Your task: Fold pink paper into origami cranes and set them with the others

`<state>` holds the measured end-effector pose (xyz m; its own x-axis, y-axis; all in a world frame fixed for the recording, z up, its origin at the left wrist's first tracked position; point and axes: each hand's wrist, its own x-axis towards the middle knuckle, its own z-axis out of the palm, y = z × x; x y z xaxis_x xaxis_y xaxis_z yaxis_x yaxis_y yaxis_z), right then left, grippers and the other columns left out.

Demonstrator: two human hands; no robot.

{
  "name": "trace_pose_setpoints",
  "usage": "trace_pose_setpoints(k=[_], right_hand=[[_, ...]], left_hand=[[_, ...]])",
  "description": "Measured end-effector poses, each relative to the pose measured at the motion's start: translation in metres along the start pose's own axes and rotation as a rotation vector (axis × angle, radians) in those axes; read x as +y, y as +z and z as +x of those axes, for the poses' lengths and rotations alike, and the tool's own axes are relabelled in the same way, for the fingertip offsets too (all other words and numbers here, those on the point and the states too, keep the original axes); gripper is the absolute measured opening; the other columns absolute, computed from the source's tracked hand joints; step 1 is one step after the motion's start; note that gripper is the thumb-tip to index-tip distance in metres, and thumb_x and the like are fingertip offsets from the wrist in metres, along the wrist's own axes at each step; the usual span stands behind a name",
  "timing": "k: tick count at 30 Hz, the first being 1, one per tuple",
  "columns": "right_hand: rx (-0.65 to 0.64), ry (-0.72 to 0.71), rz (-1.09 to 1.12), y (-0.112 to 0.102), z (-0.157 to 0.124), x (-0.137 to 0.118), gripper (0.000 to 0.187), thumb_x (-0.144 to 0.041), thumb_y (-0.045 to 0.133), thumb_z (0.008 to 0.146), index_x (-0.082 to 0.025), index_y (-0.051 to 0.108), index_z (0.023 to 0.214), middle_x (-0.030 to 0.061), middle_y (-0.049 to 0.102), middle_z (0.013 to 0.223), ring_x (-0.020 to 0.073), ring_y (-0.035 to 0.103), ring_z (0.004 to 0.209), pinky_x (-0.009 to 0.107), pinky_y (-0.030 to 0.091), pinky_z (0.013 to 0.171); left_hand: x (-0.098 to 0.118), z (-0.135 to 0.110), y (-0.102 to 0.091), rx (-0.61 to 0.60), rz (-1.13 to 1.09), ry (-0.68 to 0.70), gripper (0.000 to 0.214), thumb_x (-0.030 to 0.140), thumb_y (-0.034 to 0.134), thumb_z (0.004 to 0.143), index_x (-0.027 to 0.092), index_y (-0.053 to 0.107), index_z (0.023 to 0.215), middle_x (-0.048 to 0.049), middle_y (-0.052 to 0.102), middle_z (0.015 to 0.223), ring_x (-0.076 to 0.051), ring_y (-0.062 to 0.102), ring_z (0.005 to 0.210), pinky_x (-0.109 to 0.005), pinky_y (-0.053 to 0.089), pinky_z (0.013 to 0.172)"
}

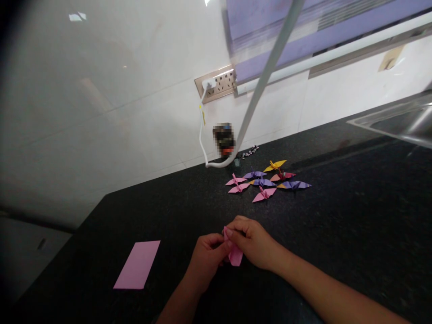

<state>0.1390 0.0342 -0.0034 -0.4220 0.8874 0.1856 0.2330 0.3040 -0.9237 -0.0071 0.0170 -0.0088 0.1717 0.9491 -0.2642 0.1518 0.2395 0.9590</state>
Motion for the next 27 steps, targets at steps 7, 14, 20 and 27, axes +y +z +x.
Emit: trace_pose_setpoints(k=[7,14,20,27], right_hand=[[0.040,0.061,0.133,0.000,-0.003,-0.001,0.028,-0.035,0.041,0.081,-0.020,0.045,0.104,0.0019,0.050,0.080,0.0113,0.048,0.066,0.023,0.041,0.057],[-0.043,0.061,-0.134,0.007,-0.008,-0.008,0.032,-0.026,0.068,0.059,-0.019,0.046,0.081,-0.0014,0.048,0.074,0.0111,0.045,0.063,0.022,0.038,0.054],[0.016,0.050,-0.173,0.008,-0.003,-0.007,0.008,-0.024,0.055,0.071,-0.018,0.052,0.076,-0.0006,0.049,0.068,0.0107,0.045,0.060,0.022,0.036,0.052],[0.039,-0.014,-0.166,0.006,-0.003,-0.007,0.018,-0.021,0.057,0.070,-0.018,0.051,0.087,0.0009,0.051,0.075,0.0110,0.047,0.061,0.022,0.038,0.053]], left_hand=[[0.001,0.001,-0.005,0.135,-0.114,0.074,0.022,0.034,0.057,0.068,0.012,0.060,0.070,0.0014,0.050,0.056,-0.008,0.043,0.051,-0.020,0.034,0.050],[-0.001,0.002,-0.008,0.305,-0.251,0.156,0.021,0.032,0.056,0.070,0.012,0.055,0.075,-0.0007,0.054,0.067,-0.009,0.048,0.059,-0.020,0.038,0.056],[0.002,-0.003,0.000,0.243,-0.408,0.137,0.040,0.027,0.059,0.068,0.020,0.041,0.102,-0.0004,0.056,0.073,-0.009,0.051,0.055,-0.019,0.038,0.046],[-0.002,-0.001,0.000,0.209,-0.353,0.047,0.040,0.032,0.056,0.069,0.017,0.049,0.106,-0.0071,0.058,0.089,-0.012,0.055,0.058,-0.021,0.042,0.047]])
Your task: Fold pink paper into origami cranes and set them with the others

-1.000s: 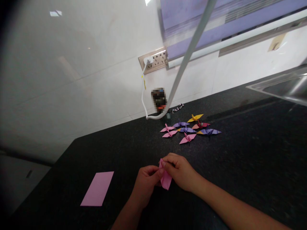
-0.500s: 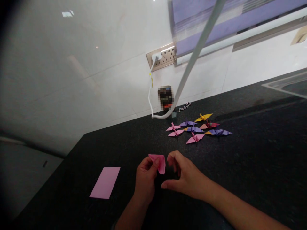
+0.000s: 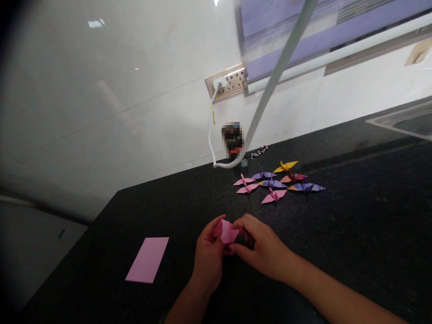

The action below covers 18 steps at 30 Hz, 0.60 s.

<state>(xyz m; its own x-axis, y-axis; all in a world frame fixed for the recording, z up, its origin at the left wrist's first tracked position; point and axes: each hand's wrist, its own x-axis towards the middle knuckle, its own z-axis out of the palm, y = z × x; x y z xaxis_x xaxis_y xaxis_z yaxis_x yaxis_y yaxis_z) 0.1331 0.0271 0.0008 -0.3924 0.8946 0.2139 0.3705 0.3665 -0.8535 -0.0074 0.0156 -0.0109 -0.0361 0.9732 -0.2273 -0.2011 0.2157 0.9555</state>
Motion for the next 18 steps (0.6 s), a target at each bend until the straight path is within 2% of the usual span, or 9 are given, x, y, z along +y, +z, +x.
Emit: trace_pose_setpoints(k=[3,5,7,10,12,14,18], right_hand=[[-0.002,-0.017,-0.009,0.002,0.000,-0.001,0.016,-0.021,0.057,0.070,-0.018,0.053,0.085,0.0015,0.051,0.076,0.0113,0.047,0.063,0.022,0.038,0.055],[0.005,0.017,0.035,0.002,0.000,0.001,0.011,-0.023,0.053,0.074,-0.018,0.053,0.083,0.0015,0.051,0.074,0.0110,0.047,0.061,0.022,0.038,0.054],[0.020,0.055,0.107,0.003,0.001,0.003,0.012,-0.027,0.049,0.077,-0.018,0.054,0.082,0.0012,0.051,0.072,0.0110,0.048,0.061,0.022,0.039,0.054],[0.036,0.104,0.221,0.003,0.003,0.006,0.015,-0.030,0.046,0.079,-0.017,0.053,0.080,0.0007,0.052,0.070,0.0112,0.049,0.062,0.022,0.040,0.056],[0.023,0.129,0.296,0.003,0.004,0.008,0.015,-0.030,0.045,0.080,-0.017,0.053,0.080,0.0009,0.053,0.071,0.0113,0.049,0.064,0.023,0.041,0.058],[-0.001,0.152,0.361,0.004,0.005,0.009,0.016,-0.030,0.044,0.081,-0.016,0.053,0.082,0.0011,0.055,0.072,0.0112,0.050,0.064,0.023,0.041,0.059],[-0.064,0.212,0.412,0.002,0.006,0.012,0.020,-0.032,0.044,0.080,-0.015,0.054,0.083,0.0003,0.054,0.067,0.0104,0.049,0.060,0.022,0.041,0.054]], left_hand=[[0.000,0.001,0.000,-0.004,0.028,-0.009,0.033,0.032,0.055,0.070,0.013,0.054,0.096,-0.0059,0.059,0.080,-0.009,0.052,0.053,-0.020,0.040,0.045],[0.001,0.000,0.000,-0.031,0.039,-0.011,0.031,0.033,0.053,0.072,0.011,0.055,0.094,-0.0039,0.058,0.069,-0.007,0.049,0.049,-0.018,0.039,0.045],[0.004,-0.001,0.000,-0.065,0.033,-0.004,0.031,0.033,0.051,0.074,0.010,0.055,0.094,-0.0040,0.058,0.068,-0.007,0.050,0.050,-0.018,0.038,0.046],[0.007,-0.002,0.000,-0.088,-0.004,-0.026,0.036,0.032,0.052,0.074,0.012,0.049,0.103,-0.0057,0.059,0.075,-0.007,0.052,0.053,-0.018,0.040,0.048],[0.007,-0.002,-0.001,-0.103,-0.028,-0.064,0.048,0.030,0.055,0.072,0.017,0.039,0.115,-0.0051,0.060,0.076,-0.008,0.053,0.053,-0.019,0.040,0.048],[0.007,-0.003,0.000,-0.147,-0.040,-0.112,0.054,0.029,0.057,0.070,0.019,0.034,0.118,-0.0037,0.060,0.073,-0.009,0.054,0.052,-0.019,0.041,0.047],[0.006,-0.003,0.001,-0.205,-0.007,-0.152,0.037,0.031,0.057,0.070,0.014,0.048,0.102,-0.0016,0.057,0.063,-0.007,0.050,0.045,-0.017,0.038,0.042]])
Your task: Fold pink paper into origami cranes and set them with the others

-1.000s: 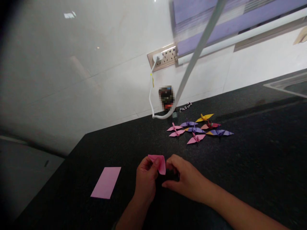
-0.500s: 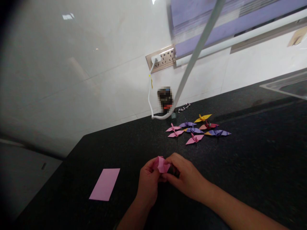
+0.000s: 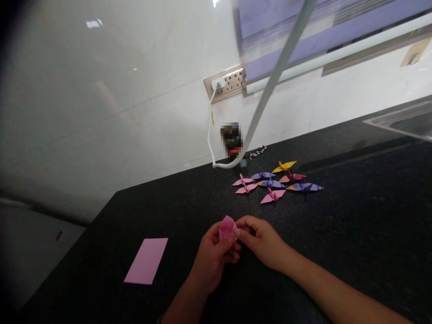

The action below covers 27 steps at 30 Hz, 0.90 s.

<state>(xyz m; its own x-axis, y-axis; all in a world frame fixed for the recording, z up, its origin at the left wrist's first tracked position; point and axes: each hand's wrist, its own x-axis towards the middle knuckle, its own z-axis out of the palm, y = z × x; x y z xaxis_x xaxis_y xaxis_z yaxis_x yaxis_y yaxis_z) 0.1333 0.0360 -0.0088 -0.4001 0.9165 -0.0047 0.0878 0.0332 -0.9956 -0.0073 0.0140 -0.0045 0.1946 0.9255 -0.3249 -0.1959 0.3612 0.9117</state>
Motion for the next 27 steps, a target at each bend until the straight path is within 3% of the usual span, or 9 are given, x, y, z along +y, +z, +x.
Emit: trace_pose_setpoints(k=[12,18,27], right_hand=[[-0.031,0.015,-0.005,0.000,0.002,0.008,0.025,-0.036,0.048,0.076,-0.016,0.064,0.080,0.0018,0.050,0.074,0.0090,0.047,0.058,0.018,0.040,0.045],[0.050,0.050,0.055,0.007,0.000,0.004,0.027,-0.037,0.047,0.076,-0.016,0.063,0.077,-0.0003,0.049,0.068,0.0060,0.044,0.048,0.018,0.038,0.043],[0.141,0.071,0.067,0.012,0.000,0.011,0.027,-0.038,0.047,0.076,-0.015,0.061,0.076,-0.0008,0.051,0.063,0.0077,0.046,0.049,0.020,0.040,0.046]], left_hand=[[0.006,-0.002,0.005,0.096,0.200,0.058,0.039,0.041,0.055,0.068,0.011,0.052,0.094,0.0022,0.050,0.051,-0.006,0.042,0.038,-0.017,0.033,0.037],[0.009,-0.006,0.011,0.159,0.258,0.097,0.040,0.042,0.054,0.068,0.010,0.054,0.092,0.0012,0.051,0.050,-0.006,0.042,0.038,-0.018,0.033,0.038],[0.002,-0.003,0.008,0.122,0.245,0.133,0.035,0.040,0.053,0.070,0.013,0.056,0.092,-0.0025,0.057,0.064,-0.010,0.052,0.051,-0.020,0.042,0.047]])
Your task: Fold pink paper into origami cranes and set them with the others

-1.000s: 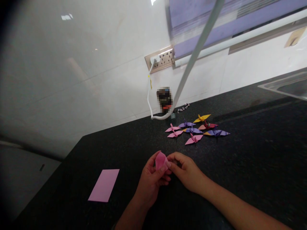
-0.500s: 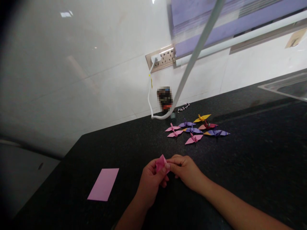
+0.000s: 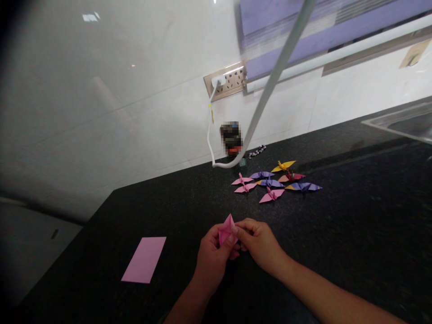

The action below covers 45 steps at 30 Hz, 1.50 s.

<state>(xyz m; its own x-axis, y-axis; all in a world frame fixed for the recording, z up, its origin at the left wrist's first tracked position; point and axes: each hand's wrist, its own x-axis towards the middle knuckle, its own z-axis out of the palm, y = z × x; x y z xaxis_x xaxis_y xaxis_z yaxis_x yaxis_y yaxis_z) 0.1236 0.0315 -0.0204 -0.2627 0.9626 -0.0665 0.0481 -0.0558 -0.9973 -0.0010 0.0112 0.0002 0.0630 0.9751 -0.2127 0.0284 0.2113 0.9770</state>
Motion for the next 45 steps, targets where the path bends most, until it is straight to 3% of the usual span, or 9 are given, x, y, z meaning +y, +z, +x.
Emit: trace_pose_setpoints(k=[7,12,23,33,45], right_hand=[[0.047,-0.078,-0.148,-0.001,0.000,0.001,0.023,-0.036,0.050,0.075,-0.016,0.061,0.076,0.0018,0.054,0.072,0.0112,0.051,0.061,0.021,0.042,0.052],[-0.008,-0.043,-0.060,-0.001,0.001,0.000,0.021,-0.032,0.050,0.075,-0.017,0.055,0.088,0.0001,0.054,0.067,0.0099,0.049,0.056,0.020,0.042,0.048],[-0.042,0.006,0.033,0.000,0.001,-0.003,0.022,-0.036,0.051,0.074,-0.015,0.053,0.079,-0.0014,0.052,0.064,0.0071,0.046,0.049,0.018,0.040,0.043],[-0.009,-0.090,-0.141,-0.001,0.000,-0.003,0.011,-0.026,0.051,0.073,-0.017,0.054,0.079,-0.0035,0.047,0.058,0.0079,0.043,0.050,0.019,0.035,0.045],[-0.015,-0.063,-0.145,-0.003,0.000,-0.006,0.012,-0.023,0.046,0.076,-0.016,0.055,0.078,-0.0007,0.054,0.062,0.0083,0.047,0.051,0.018,0.038,0.044]], left_hand=[[-0.001,0.003,-0.001,0.043,0.018,-0.024,0.033,0.039,0.055,0.068,0.012,0.057,0.087,-0.0020,0.056,0.065,-0.010,0.051,0.049,-0.021,0.042,0.047],[-0.007,0.005,-0.005,0.004,0.072,-0.025,0.033,0.041,0.055,0.067,0.012,0.058,0.083,-0.0012,0.053,0.060,-0.008,0.046,0.044,-0.020,0.040,0.042],[-0.011,0.003,-0.008,-0.023,0.202,0.037,0.026,0.038,0.052,0.070,0.015,0.060,0.080,0.0007,0.051,0.055,-0.009,0.044,0.044,-0.019,0.034,0.042],[-0.008,0.002,-0.009,-0.003,0.277,0.049,0.026,0.037,0.054,0.068,0.016,0.063,0.081,-0.0009,0.053,0.054,-0.011,0.044,0.046,-0.020,0.033,0.045],[-0.008,0.003,-0.013,-0.005,0.298,0.052,0.028,0.039,0.053,0.068,0.017,0.063,0.084,-0.0019,0.055,0.056,-0.012,0.046,0.048,-0.021,0.034,0.046]])
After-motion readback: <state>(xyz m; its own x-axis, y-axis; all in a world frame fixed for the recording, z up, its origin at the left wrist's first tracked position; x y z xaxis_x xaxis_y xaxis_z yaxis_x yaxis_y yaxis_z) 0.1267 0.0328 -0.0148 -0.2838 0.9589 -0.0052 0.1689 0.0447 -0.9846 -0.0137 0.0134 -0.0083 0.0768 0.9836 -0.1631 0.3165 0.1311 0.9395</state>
